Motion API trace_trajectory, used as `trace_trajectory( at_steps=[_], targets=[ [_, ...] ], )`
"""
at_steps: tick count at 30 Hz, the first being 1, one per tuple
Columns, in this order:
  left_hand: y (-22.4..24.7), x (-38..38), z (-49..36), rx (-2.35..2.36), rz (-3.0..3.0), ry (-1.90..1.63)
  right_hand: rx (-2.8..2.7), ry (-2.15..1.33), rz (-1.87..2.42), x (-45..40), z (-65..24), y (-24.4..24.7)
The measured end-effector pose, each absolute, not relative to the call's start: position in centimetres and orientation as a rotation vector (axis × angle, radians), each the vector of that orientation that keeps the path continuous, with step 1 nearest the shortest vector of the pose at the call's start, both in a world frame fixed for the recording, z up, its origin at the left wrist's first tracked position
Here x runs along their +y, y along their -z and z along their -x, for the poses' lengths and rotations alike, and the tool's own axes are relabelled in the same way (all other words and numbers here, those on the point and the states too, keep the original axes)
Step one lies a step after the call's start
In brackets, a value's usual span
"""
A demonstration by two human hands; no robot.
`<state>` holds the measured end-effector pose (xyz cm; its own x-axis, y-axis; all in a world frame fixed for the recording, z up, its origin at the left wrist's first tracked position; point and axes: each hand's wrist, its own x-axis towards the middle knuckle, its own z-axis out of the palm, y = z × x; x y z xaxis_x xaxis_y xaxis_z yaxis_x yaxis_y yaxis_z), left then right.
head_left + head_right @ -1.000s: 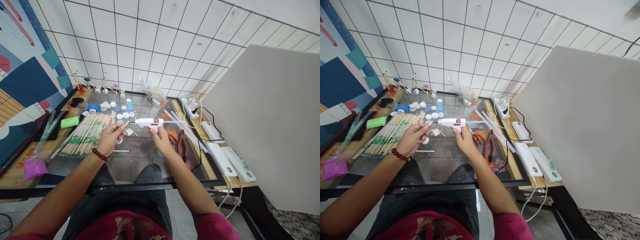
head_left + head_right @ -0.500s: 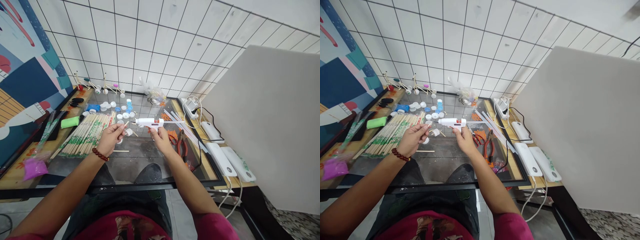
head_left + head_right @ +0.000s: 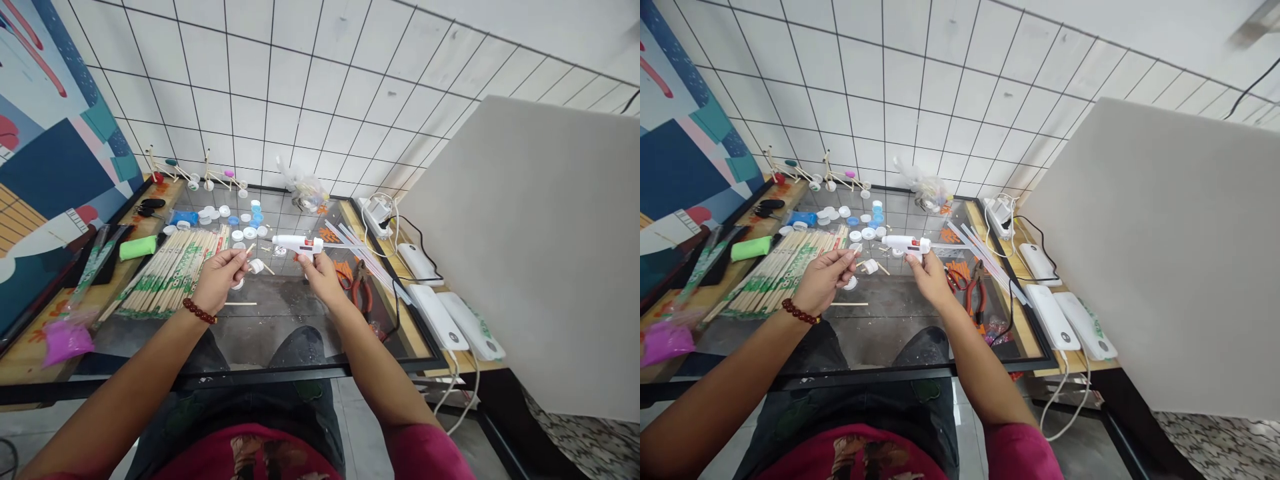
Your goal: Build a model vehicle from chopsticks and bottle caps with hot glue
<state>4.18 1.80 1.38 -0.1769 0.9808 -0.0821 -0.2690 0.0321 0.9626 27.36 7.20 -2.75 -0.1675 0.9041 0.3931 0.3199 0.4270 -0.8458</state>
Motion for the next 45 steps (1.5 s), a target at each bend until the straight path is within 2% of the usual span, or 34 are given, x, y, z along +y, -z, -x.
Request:
trace_trajectory(
  at_steps=[3, 9, 16, 24, 30, 38, 45],
  targets=[
    [-1.5, 1.8, -4.1, 1.159, -0.865, -1.409, -1.669, -0.639, 1.165, 8.5, -28.7, 2.1],
    [-1.4, 1.7, -4.2, 1.134, -0.862, -1.392, -1.619, -0.494, 1.674, 10.7, -30.4, 1.1],
    [-1.5, 1.7, -4.2, 1.13, -0.839, -1.402, -1.668, -0.486, 1.657, 9.6, -27.7, 3.8],
    [-1.2, 1.8, -4.2, 1.13, -0.827, -1.397, -1.649, -0.376, 1.593, 9.8, -29.6, 5.7],
    [-0.9, 1.7, -4.4, 1.134, -0.836, -1.373, -1.692, -0.321, 1.626, 11.9, -29.6, 5.9],
    [-0.8, 1.9, -4.4, 1.13, -0.834, -1.373, -1.781, -0.293, 1.686, 10.0, -31.0, 6.2],
    [-0.8, 1.8, -4.5, 1.119, -0.823, -1.373, -1.759, -0.282, 1.786, 8.9, -31.7, 3.8]
  ],
)
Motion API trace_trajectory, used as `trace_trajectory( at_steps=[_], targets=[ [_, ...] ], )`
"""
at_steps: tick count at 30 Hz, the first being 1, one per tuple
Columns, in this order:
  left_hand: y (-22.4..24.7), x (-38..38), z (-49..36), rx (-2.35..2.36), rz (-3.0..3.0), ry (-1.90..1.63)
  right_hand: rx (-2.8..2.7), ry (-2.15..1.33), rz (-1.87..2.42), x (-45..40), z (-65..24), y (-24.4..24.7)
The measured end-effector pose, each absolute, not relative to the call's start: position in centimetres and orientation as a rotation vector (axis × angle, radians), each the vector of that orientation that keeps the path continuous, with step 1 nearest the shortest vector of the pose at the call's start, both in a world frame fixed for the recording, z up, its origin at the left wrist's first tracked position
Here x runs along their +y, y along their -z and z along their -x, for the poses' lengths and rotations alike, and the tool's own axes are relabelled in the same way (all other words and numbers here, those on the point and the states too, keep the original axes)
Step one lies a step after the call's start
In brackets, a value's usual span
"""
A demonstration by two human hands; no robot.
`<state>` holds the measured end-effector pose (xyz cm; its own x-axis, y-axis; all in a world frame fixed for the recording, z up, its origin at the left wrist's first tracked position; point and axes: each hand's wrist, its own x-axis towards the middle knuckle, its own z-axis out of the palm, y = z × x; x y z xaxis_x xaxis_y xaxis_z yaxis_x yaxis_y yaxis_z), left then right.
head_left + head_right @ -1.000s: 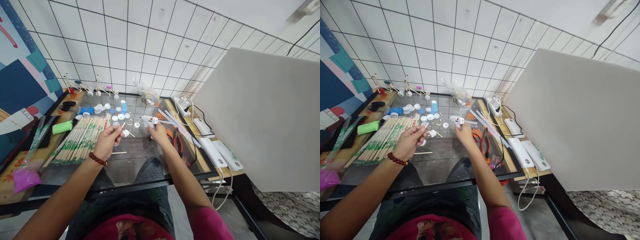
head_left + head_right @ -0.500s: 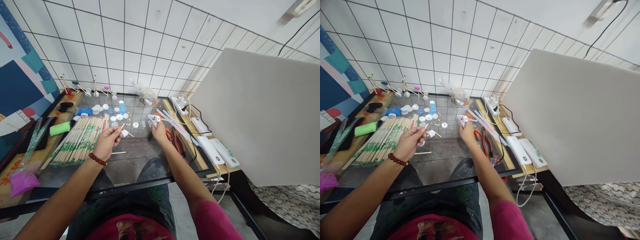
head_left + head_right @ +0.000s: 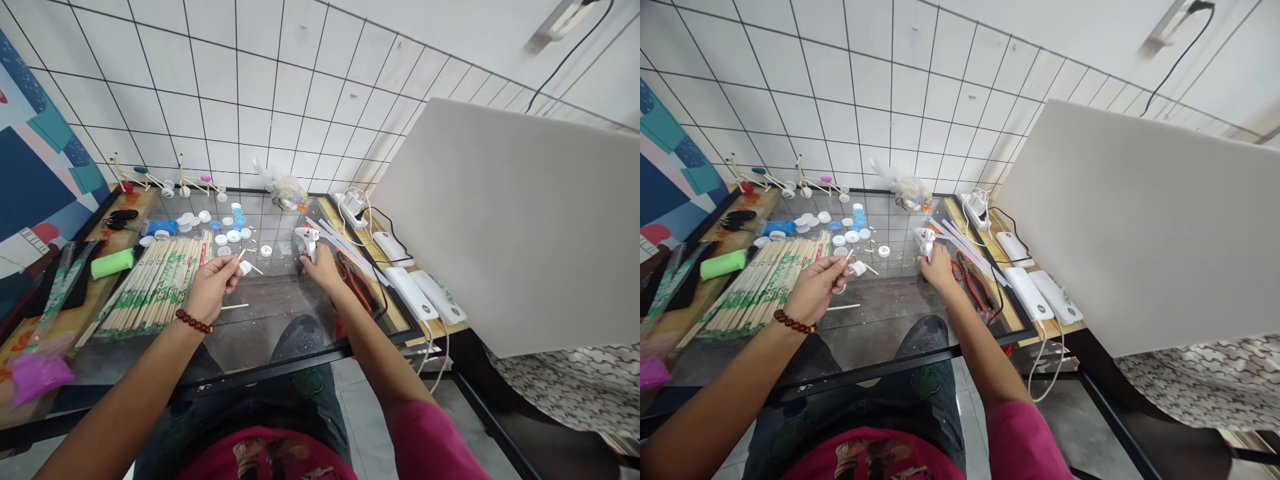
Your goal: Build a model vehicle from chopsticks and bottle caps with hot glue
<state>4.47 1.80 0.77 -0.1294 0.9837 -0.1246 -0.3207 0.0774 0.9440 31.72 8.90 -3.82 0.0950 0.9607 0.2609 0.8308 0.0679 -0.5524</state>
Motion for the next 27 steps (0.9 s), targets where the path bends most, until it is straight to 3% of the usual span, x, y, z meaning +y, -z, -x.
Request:
trace_trajectory(
  at_steps=[5, 9, 12, 27],
  targets=[
    [-1.2, 1.6, -4.4, 1.092, -0.767, -1.4, -1.667, -0.214, 1.814, 2.3, -31.3, 1.9],
    [-1.3, 1.5, -4.5, 1.006, -0.694, -1.394, -1.673, -0.702, 1.303, 0.5, -26.6, 1.2],
    [-1.3, 1.4, -4.6, 0.977, -0.701, -1.347, -1.671, -0.88, 1.089, 2.5, -22.7, 1.3],
    [-1.3, 0.8, -5.5, 0.988, -0.686, -1.334, -1.613, -0.98, 0.888, 2.4, -20.7, 2.1]
  ],
)
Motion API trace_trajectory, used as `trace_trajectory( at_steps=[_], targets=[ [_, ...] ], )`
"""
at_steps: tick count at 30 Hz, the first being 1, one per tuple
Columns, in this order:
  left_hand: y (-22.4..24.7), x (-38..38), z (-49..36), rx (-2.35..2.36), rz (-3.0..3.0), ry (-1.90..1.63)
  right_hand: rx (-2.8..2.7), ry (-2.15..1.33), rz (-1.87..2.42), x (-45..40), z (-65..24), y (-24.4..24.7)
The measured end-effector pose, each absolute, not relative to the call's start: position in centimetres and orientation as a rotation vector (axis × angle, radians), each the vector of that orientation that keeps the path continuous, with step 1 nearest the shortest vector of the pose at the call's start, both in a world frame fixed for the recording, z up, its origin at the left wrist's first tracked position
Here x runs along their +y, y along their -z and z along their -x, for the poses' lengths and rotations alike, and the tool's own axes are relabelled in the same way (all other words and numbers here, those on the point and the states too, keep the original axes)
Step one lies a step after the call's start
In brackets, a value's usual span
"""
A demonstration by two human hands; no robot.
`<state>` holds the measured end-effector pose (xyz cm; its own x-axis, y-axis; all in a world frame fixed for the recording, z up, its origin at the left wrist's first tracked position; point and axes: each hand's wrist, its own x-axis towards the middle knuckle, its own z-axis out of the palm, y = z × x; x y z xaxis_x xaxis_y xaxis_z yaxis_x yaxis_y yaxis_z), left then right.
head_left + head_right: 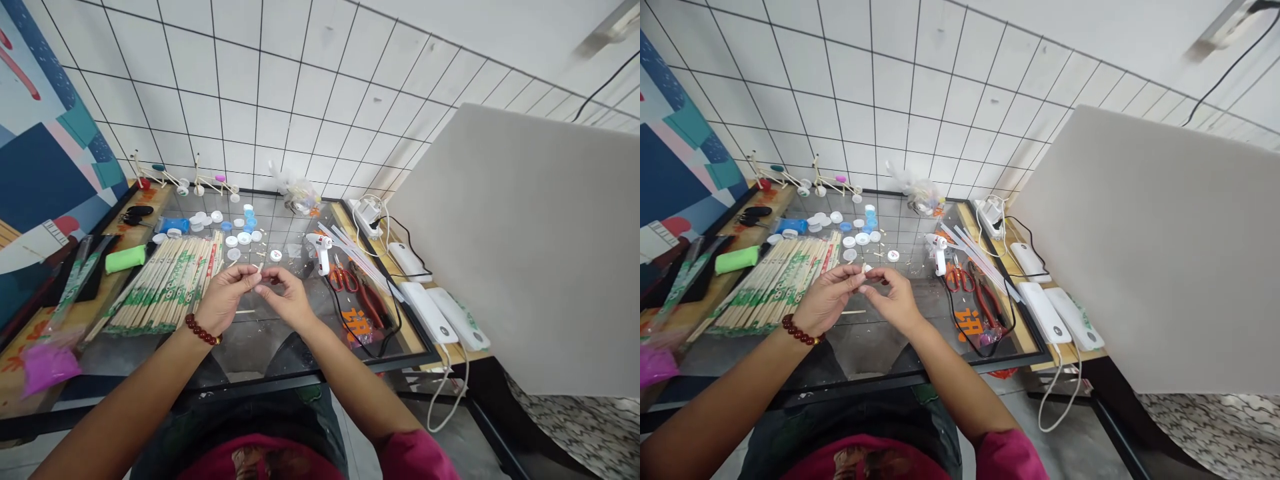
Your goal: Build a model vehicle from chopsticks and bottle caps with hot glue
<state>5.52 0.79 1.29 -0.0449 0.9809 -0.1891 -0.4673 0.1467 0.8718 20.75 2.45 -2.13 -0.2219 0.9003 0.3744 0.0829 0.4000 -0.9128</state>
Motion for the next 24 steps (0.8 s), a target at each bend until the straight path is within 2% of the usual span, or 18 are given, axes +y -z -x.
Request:
trace_trajectory(
  at_steps=[18, 24],
  targets=[
    [-0.6, 0.7, -6.0, 0.998, -0.691, -1.328, -1.627, -0.995, 0.865, 2.6, -20.7, 2.7],
    [-1.0, 2.7, -2.1, 1.439, -1.181, -1.702, -1.5, -0.918, 0.958, 3.6, -22.0, 2.6]
  ],
)
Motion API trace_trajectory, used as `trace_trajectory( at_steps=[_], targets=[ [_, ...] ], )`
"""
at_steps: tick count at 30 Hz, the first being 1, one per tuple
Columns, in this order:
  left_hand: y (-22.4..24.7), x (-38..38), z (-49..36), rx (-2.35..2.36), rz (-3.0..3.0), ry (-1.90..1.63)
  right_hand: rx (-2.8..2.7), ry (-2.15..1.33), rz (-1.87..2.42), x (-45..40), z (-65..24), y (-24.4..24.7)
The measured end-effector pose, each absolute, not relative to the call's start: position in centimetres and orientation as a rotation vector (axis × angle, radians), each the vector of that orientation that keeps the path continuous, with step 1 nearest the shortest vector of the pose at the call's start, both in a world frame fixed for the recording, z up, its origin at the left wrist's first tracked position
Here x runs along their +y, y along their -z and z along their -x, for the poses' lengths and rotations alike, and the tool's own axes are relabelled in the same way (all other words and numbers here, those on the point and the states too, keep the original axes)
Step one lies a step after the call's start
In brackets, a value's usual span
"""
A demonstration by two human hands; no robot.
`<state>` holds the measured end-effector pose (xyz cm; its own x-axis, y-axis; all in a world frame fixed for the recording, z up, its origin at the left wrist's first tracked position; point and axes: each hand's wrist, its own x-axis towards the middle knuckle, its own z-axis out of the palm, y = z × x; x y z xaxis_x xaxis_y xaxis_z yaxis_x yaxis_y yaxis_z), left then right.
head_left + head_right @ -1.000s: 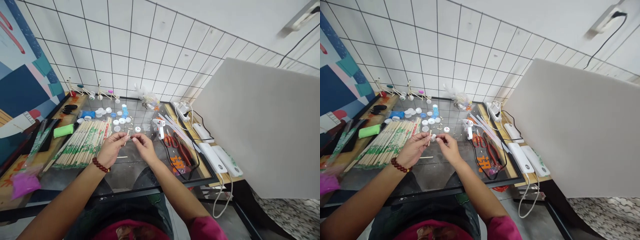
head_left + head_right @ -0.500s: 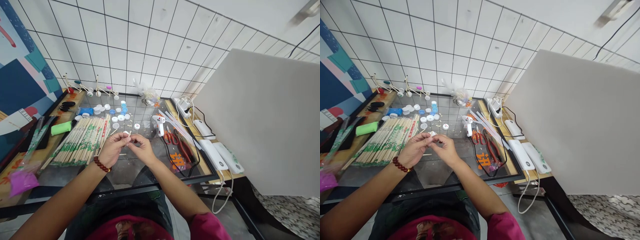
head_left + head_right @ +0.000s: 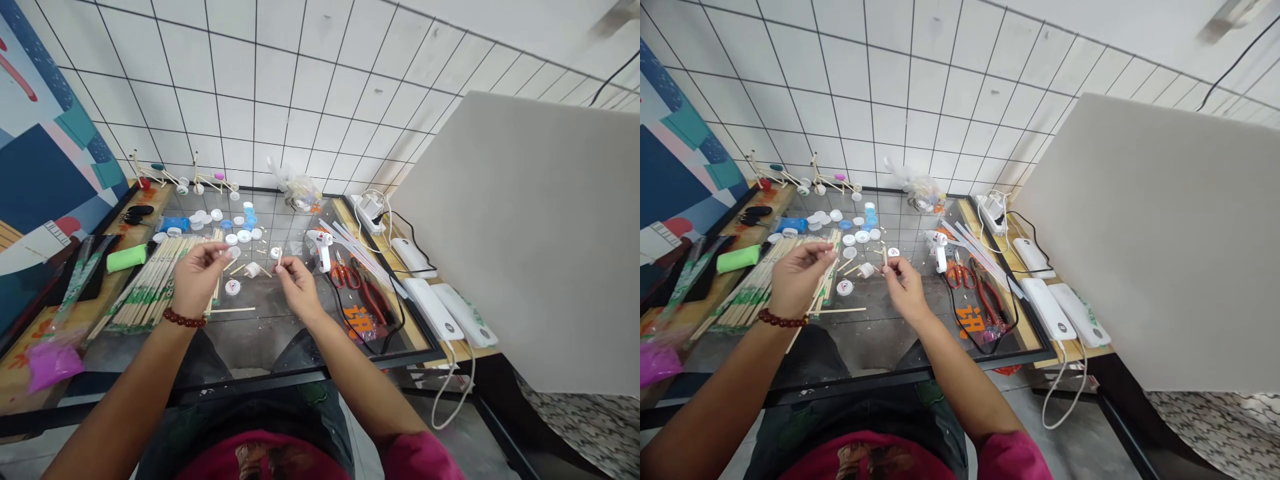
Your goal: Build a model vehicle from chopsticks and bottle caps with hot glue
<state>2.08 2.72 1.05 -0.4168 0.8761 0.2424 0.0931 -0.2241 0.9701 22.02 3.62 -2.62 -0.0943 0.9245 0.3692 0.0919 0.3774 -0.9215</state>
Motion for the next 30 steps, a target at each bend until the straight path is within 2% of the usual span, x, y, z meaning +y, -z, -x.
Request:
trace_trajectory(
  at_steps=[2, 4, 11, 14, 19, 22, 25, 30],
  targets=[
    [-1.1, 3.3, -0.6, 1.671, -1.426, -1.743, -1.493, -0.864, 0.994, 4.0, -22.5, 2.7],
    [-1.2, 3.5, 0.4, 1.793, -1.673, -1.609, -1.491, -0.818, 1.008, 4.2, -22.7, 2.7],
    [-1.6, 2.4, 0.6, 1.911, -2.228, -0.529, -1.536, -0.666, 1.003, 4.3, -23.1, 2.5],
    [-1.1, 2.4, 0.4, 1.928, -2.284, -0.313, -1.591, -0.619, 0.996, 4.3, -23.2, 2.4],
    [-0.6, 2.8, 0.3, 1.836, -2.163, -0.476, -1.744, -0.472, 0.966, 4.2, -23.3, 2.6],
    [-1.1, 2.8, 0.1, 1.8, -1.854, -0.918, -1.849, -0.365, 1.007, 4.1, -23.2, 2.8],
    [-1.8, 2.6, -0.4, 1.475, -1.241, -1.295, -1.928, -0.253, 1.022, 3.8, -23.2, 2.6],
    [-2.4, 2.4, -1.5, 0.897, -0.648, -1.196, -1.922, -0.123, 0.969, 3.1, -23.1, 1.8]
  ],
)
